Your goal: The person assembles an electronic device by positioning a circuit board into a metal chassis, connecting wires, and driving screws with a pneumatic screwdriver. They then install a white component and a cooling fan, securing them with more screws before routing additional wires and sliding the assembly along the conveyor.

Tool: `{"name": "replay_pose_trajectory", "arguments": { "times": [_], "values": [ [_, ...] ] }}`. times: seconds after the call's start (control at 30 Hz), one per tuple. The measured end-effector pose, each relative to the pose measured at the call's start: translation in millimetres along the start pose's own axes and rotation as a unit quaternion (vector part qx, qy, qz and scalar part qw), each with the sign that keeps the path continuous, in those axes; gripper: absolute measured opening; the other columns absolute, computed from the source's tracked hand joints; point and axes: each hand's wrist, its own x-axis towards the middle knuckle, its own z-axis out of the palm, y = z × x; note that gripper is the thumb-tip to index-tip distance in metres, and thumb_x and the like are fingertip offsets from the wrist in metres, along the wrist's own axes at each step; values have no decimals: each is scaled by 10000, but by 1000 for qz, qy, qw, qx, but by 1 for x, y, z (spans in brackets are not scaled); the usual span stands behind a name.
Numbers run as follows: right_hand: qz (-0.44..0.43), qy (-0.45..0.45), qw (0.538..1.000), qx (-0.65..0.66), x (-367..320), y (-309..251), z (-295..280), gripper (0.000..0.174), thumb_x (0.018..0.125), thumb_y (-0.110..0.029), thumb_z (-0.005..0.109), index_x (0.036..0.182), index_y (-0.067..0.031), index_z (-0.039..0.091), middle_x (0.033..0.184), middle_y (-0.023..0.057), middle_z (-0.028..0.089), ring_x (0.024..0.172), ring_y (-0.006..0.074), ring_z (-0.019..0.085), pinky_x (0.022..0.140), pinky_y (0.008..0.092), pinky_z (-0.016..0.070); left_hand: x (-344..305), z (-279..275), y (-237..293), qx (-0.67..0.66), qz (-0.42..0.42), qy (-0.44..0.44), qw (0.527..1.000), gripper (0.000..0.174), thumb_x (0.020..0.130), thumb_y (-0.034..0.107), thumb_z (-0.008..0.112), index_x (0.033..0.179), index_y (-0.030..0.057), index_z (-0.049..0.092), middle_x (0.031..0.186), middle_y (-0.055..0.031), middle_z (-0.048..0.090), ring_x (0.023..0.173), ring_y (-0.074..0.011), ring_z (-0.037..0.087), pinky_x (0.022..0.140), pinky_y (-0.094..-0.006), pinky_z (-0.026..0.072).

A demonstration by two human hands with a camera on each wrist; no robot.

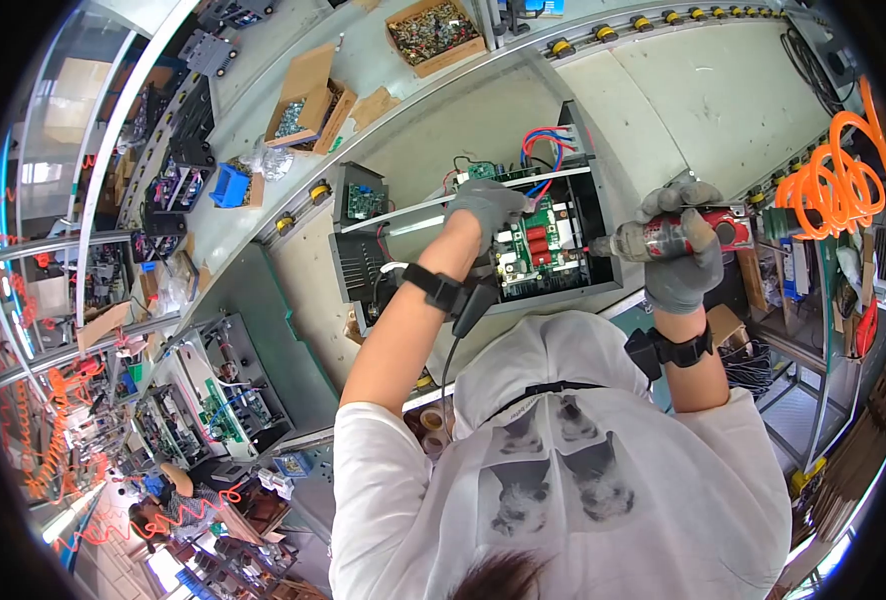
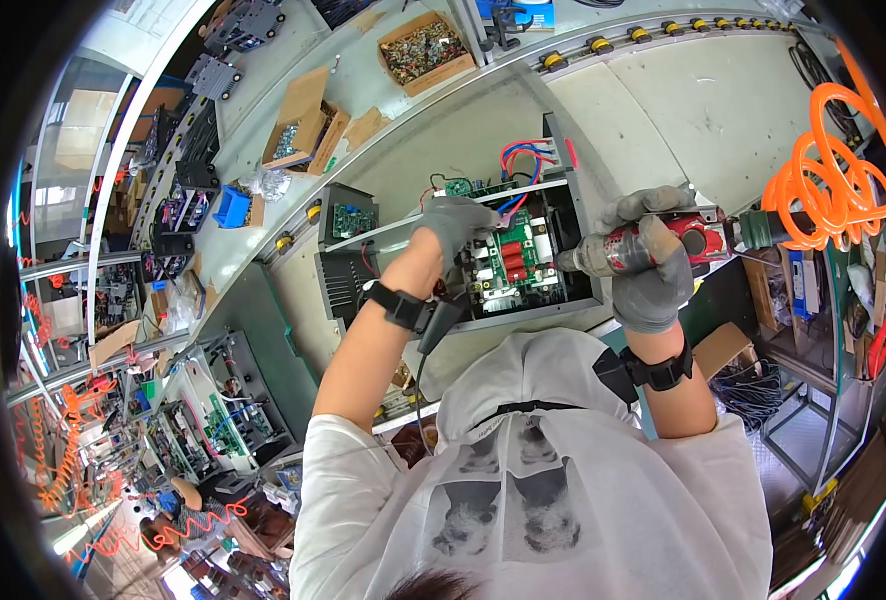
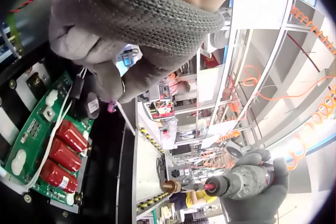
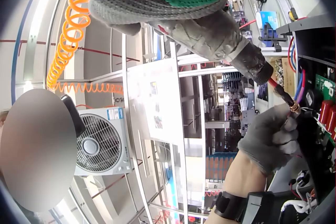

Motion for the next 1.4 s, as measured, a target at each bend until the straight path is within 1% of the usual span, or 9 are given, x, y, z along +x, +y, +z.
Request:
{"name": "replay_pose_trajectory", "arguments": {
  "times": [0.13,0.2,0.27,0.33,0.8,0.87,0.97,1.03,1.4],
  "values": [
    [-8,-12,1000,-28,4,-1,0,227,758,-121,561,969,-44,526,854,112,563,777,255,550,707,381,454,12,-11,-7,261,-15,-44,964,254,757,249,648,749,-5,659,654,-64,610,585,-138,542,545,-299,421],
    [15,-11,1000,20,7,2,2,220,750,-63,551,967,-49,520,849,113,586,765,255,578,697,390,494,13,-4,-27,225,41,4,974,188,742,183,661,768,-4,665,693,-71,630,600,-139,556,555,-297,433],
    [2,-30,999,11,12,8,4,219,749,-58,552,964,-48,514,844,118,584,769,255,580,695,392,496,20,6,-43,5,-24,33,999,148,730,122,678,807,-4,674,725,-67,641,616,-141,564,565,-294,443],
    [14,-35,999,20,12,17,13,217,748,-57,553,961,-48,515,849,122,586,774,253,581,688,386,497,13,10,-35,-28,-36,49,998,156,722,83,689,853,0,683,741,-61,645,624,-141,564,567,-283,446],
    [19,-145,989,-20,17,66,26,213,739,0,595,937,-48,533,876,90,587,775,188,578,657,309,476,27,17,-32,102,-15,65,993,197,744,198,666,880,63,708,754,-68,667,585,-150,563,551,-301,446],
    [23,-148,988,-27,16,66,25,202,745,-2,591,934,-46,534,877,89,587,772,177,576,640,293,472,22,17,-21,262,20,76,962,218,745,255,629,865,92,709,798,-94,677,638,-189,620,605,-311,479],
    [40,-188,979,-70,17,63,21,196,753,0,577,938,-40,528,874,90,585,766,148,570,611,267,463,6,16,-3,260,-25,90,961,228,746,281,587,848,116,708,856,-118,672,745,-239,651,678,-316,497],
    [34,-266,954,-133,19,67,13,206,755,27,560,947,-35,521,871,89,586,755,129,564,618,268,472,4,17,5,285,-40,85,954,232,745,279,589,855,113,707,871,-127,671,787,-255,650,697,-320,500],
    [63,-283,945,-152,12,83,17,233,753,70,561,949,-44,509,875,69,585,772,125,561,695,273,483,13,8,-3,390,-8,68,919,427,679,375,666,927,28,677,933,-197,658,898,-316,643,759,-352,501]
  ]
}}
